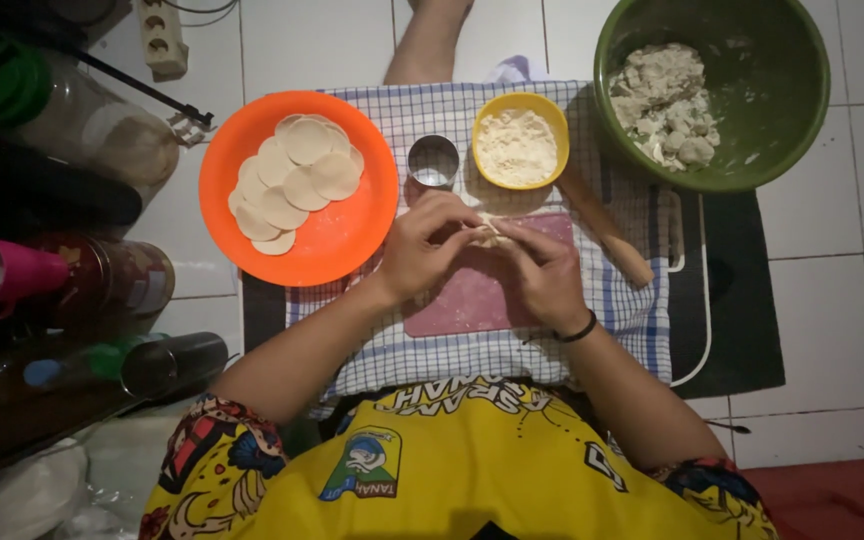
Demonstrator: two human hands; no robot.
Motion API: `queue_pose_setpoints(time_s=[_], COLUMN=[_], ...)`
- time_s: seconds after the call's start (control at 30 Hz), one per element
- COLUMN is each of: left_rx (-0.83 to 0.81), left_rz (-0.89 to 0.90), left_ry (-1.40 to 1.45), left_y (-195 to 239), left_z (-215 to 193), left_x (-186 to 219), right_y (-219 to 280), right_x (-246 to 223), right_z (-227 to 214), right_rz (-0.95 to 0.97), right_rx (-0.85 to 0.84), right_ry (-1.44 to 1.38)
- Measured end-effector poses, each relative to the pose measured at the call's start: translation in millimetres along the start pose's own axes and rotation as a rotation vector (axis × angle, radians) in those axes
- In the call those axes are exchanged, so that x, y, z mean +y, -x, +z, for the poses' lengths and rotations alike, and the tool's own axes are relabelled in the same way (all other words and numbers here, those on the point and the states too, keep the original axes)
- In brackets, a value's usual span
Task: The person is preparing dumplings by rolling out dough into thin circles, placing a spoonful of filling in the center, and folding the edges to seal them.
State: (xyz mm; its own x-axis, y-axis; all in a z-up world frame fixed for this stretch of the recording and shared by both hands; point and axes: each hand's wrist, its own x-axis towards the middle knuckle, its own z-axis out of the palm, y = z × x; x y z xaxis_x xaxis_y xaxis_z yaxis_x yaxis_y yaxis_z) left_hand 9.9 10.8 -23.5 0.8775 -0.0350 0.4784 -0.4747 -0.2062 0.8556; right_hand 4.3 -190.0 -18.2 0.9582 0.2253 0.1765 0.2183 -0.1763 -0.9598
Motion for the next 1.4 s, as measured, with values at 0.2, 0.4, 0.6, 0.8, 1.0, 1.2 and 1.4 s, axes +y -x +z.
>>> queue_pose_setpoints(time_s=[0.2, 0.4, 0.6, 0.8, 1.0, 1.2, 1.4], left_rx=[0.023, -0.023, -0.094, -0.086, -0.050, -0.041, -0.064], left_rz=[0.109, 0.172, 0.171, 0.177, 0.186, 0.145, 0.155], left_ry=[0.044, 0.015, 0.007, -0.021, -0.039, -0.027, -0.027], left_y=[-4, 1, 0, 3, 3, 3, 2], left_z=[0, 4, 0, 2, 6, 4, 4], left_x=[20, 2, -2, 2, 3, 7, 6], right_y=[-2, -4, -3, -2, -2, 0, 1], right_x=[-13, -5, -4, -9, -5, -17, -5], right_z=[3, 2, 7, 3, 2, 6, 7], right_rz=[0.069, 0.030, 0.085, 0.094, 0.029, 0.095, 0.054], right_rx=[0.004, 0.020, 0.040, 0.052, 0.074, 0.085, 0.068], right_ry=[-0.090, -0.093, -0.136, -0.115, -0.024, -0.117, -0.130])
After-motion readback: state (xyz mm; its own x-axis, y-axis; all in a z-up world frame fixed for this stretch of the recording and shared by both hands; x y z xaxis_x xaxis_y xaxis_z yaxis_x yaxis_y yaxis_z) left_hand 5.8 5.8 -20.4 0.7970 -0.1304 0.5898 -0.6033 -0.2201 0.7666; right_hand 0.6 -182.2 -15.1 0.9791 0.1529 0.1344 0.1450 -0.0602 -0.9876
